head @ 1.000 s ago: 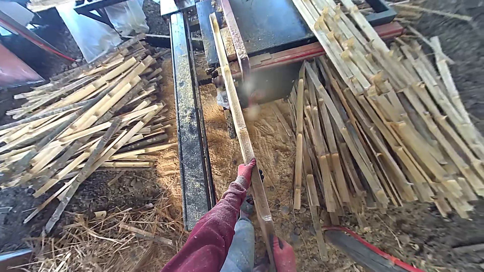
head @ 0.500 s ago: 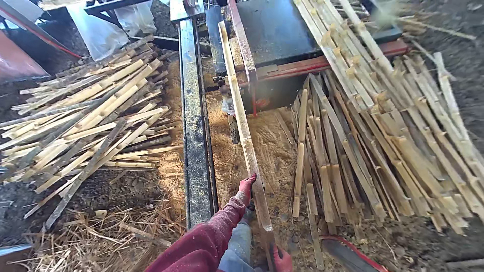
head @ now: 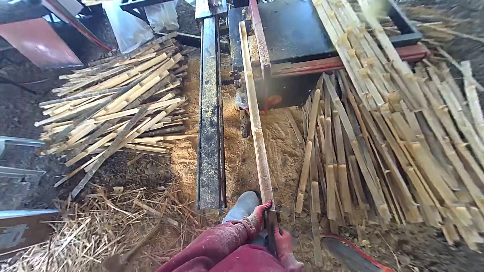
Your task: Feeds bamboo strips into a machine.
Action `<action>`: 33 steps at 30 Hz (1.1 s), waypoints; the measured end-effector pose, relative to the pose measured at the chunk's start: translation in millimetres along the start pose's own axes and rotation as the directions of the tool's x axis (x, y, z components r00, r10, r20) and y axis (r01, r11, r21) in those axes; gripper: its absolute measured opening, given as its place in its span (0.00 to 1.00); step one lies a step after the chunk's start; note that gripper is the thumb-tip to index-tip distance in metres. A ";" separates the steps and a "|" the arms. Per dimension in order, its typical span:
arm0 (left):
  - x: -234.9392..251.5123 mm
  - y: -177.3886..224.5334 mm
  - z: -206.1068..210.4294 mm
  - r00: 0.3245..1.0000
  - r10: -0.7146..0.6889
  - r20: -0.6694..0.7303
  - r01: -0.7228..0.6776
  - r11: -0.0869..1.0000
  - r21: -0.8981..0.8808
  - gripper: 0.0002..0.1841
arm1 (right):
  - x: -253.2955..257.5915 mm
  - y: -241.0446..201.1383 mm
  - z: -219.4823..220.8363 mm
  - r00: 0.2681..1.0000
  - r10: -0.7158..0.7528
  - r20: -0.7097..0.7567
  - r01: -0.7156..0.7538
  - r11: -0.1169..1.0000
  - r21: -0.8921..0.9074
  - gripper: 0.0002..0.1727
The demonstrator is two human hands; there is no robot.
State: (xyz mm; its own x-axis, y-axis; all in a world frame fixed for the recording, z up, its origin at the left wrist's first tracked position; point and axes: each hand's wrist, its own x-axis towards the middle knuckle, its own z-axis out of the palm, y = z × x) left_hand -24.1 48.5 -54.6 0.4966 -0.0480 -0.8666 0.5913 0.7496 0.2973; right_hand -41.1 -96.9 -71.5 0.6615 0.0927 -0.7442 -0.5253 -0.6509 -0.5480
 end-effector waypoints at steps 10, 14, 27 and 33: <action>48.8 6.2 14.4 0.931 0.158 -0.328 -0.081 0.968 0.236 0.37 | 13.8 -20.1 1.1 1.000 -0.012 -0.007 0.012 1.000 -0.026 0.31; 58.2 17.6 13.8 0.932 0.161 -0.326 -0.070 0.959 0.273 0.37 | 22.1 -31.7 0.4 1.000 -0.009 -0.013 0.008 0.999 -0.052 0.30; 75.0 74.9 15.2 0.948 0.121 -0.295 -0.064 0.979 0.194 0.34 | 55.2 -73.2 13.6 0.999 0.021 -0.031 -0.021 1.000 0.001 0.29; 81.7 93.9 16.4 0.957 0.115 -0.268 -0.076 0.986 0.152 0.33 | 67.7 -90.4 16.0 0.999 0.034 -0.021 -0.033 0.998 0.049 0.29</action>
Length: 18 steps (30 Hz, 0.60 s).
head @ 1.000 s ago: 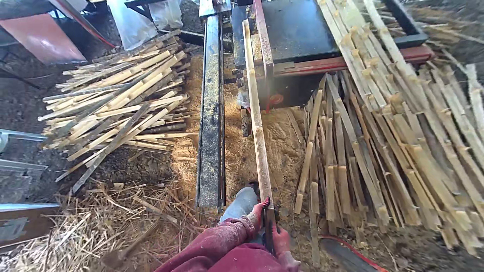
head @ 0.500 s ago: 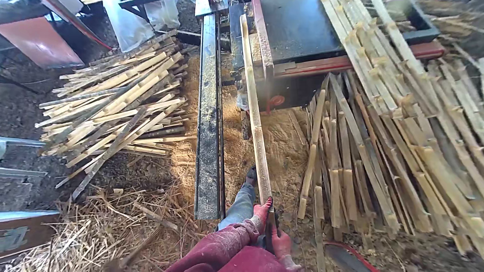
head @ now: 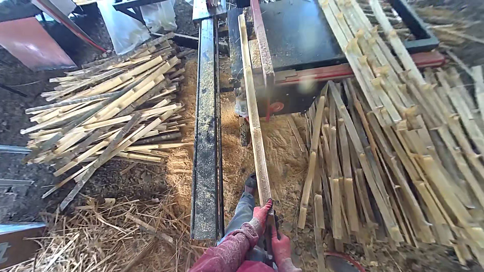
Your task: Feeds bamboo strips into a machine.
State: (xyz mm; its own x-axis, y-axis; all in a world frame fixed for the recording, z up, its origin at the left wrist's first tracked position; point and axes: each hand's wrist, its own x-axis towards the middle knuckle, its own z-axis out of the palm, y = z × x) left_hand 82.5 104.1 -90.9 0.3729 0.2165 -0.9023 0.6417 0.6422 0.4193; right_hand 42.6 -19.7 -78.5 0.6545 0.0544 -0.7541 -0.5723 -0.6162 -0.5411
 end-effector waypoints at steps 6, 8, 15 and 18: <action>10.1 24.0 3.9 0.999 0.013 0.030 -0.010 0.996 -0.088 0.32 | 11.2 -23.9 1.0 0.999 -0.047 -0.028 0.046 0.999 -0.019 0.30; 11.3 32.6 5.9 0.999 0.016 0.029 -0.013 0.996 -0.092 0.31 | 16.2 -30.2 0.7 0.998 -0.052 -0.033 0.051 0.998 -0.033 0.30; 21.7 43.9 4.6 0.998 0.020 0.058 -0.014 0.994 -0.106 0.30 | 25.1 -43.4 3.2 0.997 -0.061 -0.038 0.058 0.995 -0.086 0.31; 21.0 42.3 6.7 0.998 0.013 0.054 -0.007 0.993 -0.116 0.30 | 27.8 -40.5 2.4 0.998 -0.052 -0.030 0.051 0.998 -0.040 0.30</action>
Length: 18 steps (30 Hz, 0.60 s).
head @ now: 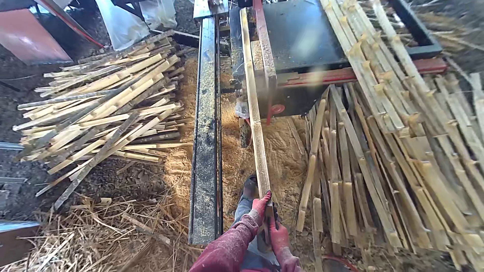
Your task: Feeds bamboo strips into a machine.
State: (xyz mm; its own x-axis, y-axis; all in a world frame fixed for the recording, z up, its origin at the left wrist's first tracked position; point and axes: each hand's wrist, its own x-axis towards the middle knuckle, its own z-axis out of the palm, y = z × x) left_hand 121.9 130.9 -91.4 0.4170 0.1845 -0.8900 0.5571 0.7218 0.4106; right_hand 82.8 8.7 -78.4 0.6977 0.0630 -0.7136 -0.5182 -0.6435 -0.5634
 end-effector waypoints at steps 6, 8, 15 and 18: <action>-17.1 3.5 1.3 1.000 -0.007 0.006 0.007 1.000 -0.024 0.31 | -14.7 -5.4 -5.8 1.000 -0.019 0.020 0.018 0.999 0.049 0.30; -20.3 3.4 3.0 1.000 0.012 0.002 -0.012 1.000 -0.013 0.31 | -16.9 -6.5 -6.7 1.000 -0.014 0.020 0.012 0.997 0.075 0.31; -11.4 3.3 5.5 1.000 0.015 -0.015 -0.015 1.000 -0.014 0.32 | -14.1 -9.6 -6.2 0.999 0.014 0.032 -0.018 0.991 0.132 0.32; -8.6 5.5 6.2 1.000 0.004 -0.017 -0.004 1.000 -0.009 0.33 | -9.9 -11.1 -5.7 0.999 0.026 0.039 -0.031 0.991 0.129 0.31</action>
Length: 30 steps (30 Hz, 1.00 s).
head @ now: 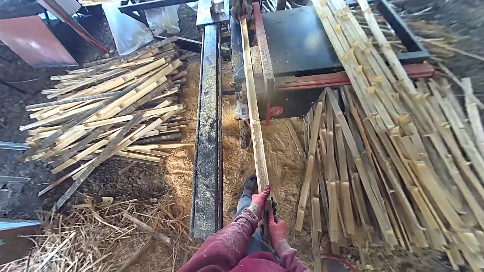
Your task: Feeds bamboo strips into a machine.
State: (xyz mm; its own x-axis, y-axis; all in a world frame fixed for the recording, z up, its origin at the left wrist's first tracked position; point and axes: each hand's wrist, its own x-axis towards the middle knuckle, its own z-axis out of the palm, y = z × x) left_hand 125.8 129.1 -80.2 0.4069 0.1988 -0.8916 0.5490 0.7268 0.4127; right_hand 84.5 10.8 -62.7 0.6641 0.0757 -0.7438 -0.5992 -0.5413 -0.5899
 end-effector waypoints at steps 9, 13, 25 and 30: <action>9.2 12.2 -3.0 1.000 -0.005 -0.030 0.006 1.000 0.022 0.33 | 14.9 -3.1 8.0 1.000 -0.010 -0.001 0.010 0.998 -0.068 0.32; 15.3 21.0 -1.5 0.999 0.009 -0.046 -0.006 0.998 0.062 0.34 | 22.8 -9.3 10.8 1.000 -0.016 0.005 0.016 0.998 -0.056 0.32; 41.6 50.8 6.8 1.000 0.000 0.006 0.000 1.000 -0.024 0.33 | 47.7 -37.3 16.8 1.000 -0.003 0.026 0.002 0.999 0.046 0.32; 49.5 66.0 14.3 1.000 -0.011 0.004 0.011 1.000 -0.028 0.33 | 57.4 -53.0 16.4 1.000 -0.010 0.008 0.010 0.999 0.035 0.33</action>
State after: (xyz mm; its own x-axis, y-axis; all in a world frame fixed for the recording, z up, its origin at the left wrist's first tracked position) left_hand 192.7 177.5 -94.5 0.4035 0.1883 -0.8954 0.5332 0.7469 0.3973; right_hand 147.0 57.6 -79.3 0.6662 0.0881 -0.7405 -0.6080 -0.5108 -0.6078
